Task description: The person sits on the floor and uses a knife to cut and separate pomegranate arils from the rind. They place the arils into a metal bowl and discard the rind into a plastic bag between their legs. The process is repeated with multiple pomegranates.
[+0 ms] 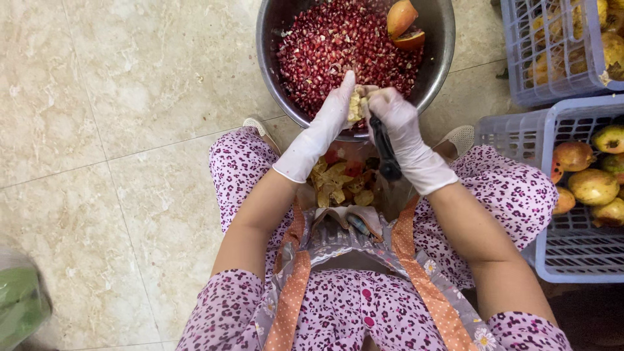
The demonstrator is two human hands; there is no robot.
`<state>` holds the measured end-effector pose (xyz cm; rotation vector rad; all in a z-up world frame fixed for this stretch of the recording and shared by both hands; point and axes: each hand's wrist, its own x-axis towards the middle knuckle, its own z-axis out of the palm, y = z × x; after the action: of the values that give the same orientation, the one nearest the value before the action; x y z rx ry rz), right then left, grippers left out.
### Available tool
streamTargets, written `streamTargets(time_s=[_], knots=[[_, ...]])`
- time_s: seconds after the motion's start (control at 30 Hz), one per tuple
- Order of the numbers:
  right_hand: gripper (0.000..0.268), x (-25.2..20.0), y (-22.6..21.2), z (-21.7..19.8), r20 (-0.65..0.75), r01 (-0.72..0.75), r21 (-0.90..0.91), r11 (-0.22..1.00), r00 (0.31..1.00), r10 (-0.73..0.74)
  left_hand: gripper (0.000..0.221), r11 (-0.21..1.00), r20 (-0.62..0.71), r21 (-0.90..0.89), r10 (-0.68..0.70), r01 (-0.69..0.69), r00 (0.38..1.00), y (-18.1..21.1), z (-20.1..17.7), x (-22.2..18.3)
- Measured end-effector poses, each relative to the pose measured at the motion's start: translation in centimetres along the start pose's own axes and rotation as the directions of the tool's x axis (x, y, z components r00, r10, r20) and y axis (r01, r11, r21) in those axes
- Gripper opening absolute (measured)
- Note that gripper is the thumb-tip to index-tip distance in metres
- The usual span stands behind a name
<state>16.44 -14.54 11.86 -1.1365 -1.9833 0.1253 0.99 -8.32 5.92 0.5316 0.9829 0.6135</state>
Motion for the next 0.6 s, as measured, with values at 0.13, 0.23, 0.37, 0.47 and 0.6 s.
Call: streamTargets(time_s=[0.13,0.23,0.37,0.47,0.6], knots=[[0.012,-0.6,2.7,0.2,0.019,-0.535,0.250,0.807,0.836,0.548,0.077,0.979,0.061,0.192,0.053,-0.063,0.997,1.9,0.3,-3.0],[0.013,-0.7,4.7,-1.2,0.024,-0.632,0.539,0.557,0.673,0.740,0.078,0.879,0.118,0.476,-0.016,-0.042,0.993,2.9,0.7,-6.9],[0.021,0.1,6.6,-3.5,-0.102,-0.513,0.697,0.501,0.620,0.778,0.063,0.333,0.221,0.919,0.005,-0.210,0.975,2.4,2.4,-10.9],[0.020,0.3,6.8,-5.3,-0.045,-0.526,0.776,0.347,0.503,0.863,0.054,0.058,0.311,0.938,0.295,-0.341,0.904,2.5,3.1,-8.9],[0.025,0.9,6.6,-6.5,-0.231,-0.504,0.681,0.531,0.541,0.809,0.035,-0.030,0.392,0.879,0.615,-0.477,0.684,2.6,5.7,1.1]])
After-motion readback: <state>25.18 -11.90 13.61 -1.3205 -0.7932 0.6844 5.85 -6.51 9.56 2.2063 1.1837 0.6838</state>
